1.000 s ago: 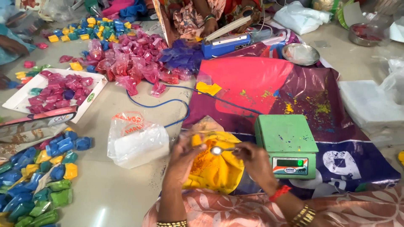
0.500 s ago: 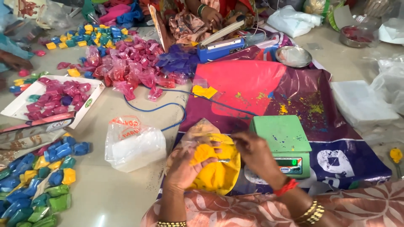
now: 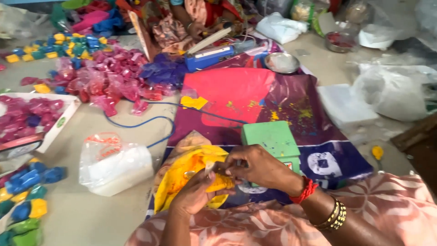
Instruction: The person weighs yellow powder on a digital scale using a spoon and fills small plastic bags.
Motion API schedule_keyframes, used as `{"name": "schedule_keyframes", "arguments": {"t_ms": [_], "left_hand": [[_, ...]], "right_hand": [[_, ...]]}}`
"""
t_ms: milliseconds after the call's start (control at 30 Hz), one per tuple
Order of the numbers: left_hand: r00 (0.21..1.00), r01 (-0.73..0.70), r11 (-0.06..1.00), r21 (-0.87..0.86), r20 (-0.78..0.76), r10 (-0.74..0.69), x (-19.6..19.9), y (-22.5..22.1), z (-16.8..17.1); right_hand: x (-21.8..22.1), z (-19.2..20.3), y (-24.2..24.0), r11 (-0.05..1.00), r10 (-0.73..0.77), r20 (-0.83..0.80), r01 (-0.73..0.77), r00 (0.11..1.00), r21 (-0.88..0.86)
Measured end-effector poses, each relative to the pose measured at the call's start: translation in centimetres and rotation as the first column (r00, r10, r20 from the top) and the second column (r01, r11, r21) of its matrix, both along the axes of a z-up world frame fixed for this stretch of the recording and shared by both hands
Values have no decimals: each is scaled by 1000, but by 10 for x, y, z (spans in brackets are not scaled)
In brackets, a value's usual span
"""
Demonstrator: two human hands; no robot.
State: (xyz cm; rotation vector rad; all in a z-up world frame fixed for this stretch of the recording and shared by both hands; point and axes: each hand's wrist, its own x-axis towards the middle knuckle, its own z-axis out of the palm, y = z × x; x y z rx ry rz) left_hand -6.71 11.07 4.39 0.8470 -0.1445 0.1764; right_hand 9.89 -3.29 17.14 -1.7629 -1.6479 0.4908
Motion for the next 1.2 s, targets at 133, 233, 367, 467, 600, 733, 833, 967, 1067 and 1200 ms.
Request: {"name": "schedule_keyframes", "arguments": {"t_ms": [133,233,367,467,600,733,833,967,1067,1200], "left_hand": [[985,56,993,102,-170,-38,8,-1,-9],[872,-89,965,247,-450,195,17,11,-28],[688,-346,847,404,-504,521,18,22,-25],[594,-411,800,437,-538,598,15,27,-30],[544,-400,770,497,-547,636,12,33,-40],[527,-392,758,521,-548,650,8,41,-45],[485,-349,669,656,-484,728,5,49,-50],[403,-444,539,716,-377,834,0,50,-38],[353,-446,469,762,-332,875,-4,48,-29],[355,-425,449,786,-311,882,-4,49,-32]], "right_hand": [[36,-28,-16,993,-101,-65,97,993,-61],[81,-61,-21,969,-236,-70,240,969,57],[119,-83,-23,847,-532,86,525,843,88],[150,-128,-25,852,-521,262,480,812,208],[163,-154,-40,881,-425,365,287,828,376],[168,-148,-64,845,-434,271,284,859,453],[160,-118,-79,830,-518,144,454,843,325],[150,-79,-94,791,-589,-18,580,808,196],[143,-62,-95,783,-602,-36,599,798,169],[137,-47,-98,774,-609,-63,610,790,168]]}}
